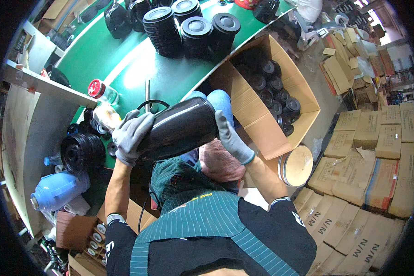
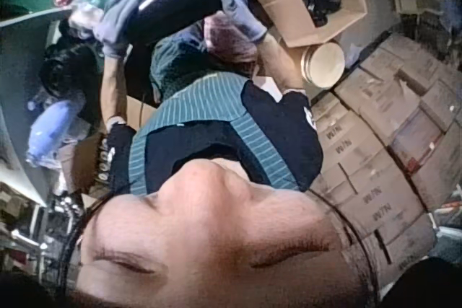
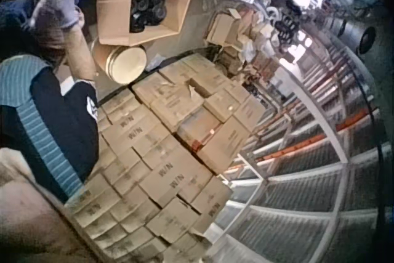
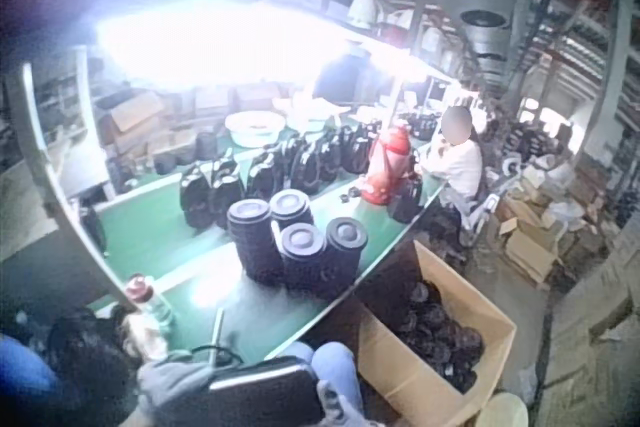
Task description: The person sits on the floor and repeatedly picks up black cylindrical containers, inserts a metal rod into the opening, and secures a lid. The person then places the assembled containers on a green table. The process is repeated for multiple units.
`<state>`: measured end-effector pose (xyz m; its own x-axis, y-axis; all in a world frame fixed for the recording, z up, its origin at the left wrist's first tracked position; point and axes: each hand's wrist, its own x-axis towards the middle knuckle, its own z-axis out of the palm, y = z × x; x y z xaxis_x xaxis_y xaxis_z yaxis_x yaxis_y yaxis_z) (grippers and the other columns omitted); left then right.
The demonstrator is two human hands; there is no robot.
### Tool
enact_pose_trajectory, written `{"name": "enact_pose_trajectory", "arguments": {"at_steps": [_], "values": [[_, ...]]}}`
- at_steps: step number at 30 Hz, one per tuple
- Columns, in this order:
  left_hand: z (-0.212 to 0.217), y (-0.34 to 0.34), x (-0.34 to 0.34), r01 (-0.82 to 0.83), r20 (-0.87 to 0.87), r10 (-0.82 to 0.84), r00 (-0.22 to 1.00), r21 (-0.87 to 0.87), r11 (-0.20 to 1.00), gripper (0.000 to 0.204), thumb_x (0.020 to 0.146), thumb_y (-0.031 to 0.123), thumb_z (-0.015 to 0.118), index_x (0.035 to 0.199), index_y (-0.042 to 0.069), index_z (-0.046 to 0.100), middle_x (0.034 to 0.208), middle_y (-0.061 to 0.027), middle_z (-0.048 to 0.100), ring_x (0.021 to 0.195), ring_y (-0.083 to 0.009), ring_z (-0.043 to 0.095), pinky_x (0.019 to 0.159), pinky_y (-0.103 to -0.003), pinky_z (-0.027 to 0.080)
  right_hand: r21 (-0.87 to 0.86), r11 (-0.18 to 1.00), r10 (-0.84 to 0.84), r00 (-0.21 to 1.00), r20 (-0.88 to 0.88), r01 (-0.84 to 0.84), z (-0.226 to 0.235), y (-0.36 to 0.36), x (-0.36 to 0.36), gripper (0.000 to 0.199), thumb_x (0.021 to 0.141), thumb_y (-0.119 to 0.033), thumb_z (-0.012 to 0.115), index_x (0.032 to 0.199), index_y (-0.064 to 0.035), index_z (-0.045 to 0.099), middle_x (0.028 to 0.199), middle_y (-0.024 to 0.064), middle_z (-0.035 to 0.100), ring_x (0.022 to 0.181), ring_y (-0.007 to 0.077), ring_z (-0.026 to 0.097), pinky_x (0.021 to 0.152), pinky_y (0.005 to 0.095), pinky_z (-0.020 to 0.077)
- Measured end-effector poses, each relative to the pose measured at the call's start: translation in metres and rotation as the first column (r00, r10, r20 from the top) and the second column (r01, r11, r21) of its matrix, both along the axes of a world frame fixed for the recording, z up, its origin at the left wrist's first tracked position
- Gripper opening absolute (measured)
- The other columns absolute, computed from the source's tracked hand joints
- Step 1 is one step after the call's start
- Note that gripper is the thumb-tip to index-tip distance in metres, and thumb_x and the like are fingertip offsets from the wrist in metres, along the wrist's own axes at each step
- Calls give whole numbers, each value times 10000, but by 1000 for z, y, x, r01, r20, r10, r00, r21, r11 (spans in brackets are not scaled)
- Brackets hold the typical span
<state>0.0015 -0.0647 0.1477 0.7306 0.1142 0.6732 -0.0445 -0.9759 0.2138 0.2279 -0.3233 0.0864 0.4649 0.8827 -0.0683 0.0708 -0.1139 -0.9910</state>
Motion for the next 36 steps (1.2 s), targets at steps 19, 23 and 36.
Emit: {"name": "enact_pose_trajectory", "arguments": {"at_steps": [19,23,36], "values": [[-38,0,-42,-158,-176,-79,981,-969,192,434,980,281,748,1278,-34,741,1151,-86,786,1081,-215,738,1007,-376,576,192,941,151,854,497,-278,84,0,-2,961,1102,-621,484,1741,3,128,1813,242,111,1682,389,115,1349,490,141],[-30,-10,-24,-15,-82,-111,990,-864,503,401,920,181,735,1254,-39,754,1092,-126,807,1021,-238,768,961,-378,600,472,879,46,997,55,-66,68,24,-23,903,1106,-631,463,1727,-15,238,1753,271,274,1636,373,272,1329,456,197],[-22,-28,-25,-34,-72,-83,994,-918,396,473,847,177,816,1253,-59,759,1126,-135,817,1033,-194,773,977,-354,595,265,942,114,938,328,-208,82,9,-24,1019,1100,-717,347,1730,41,91,1803,261,139,1673,383,151,1342,449,125]]}}
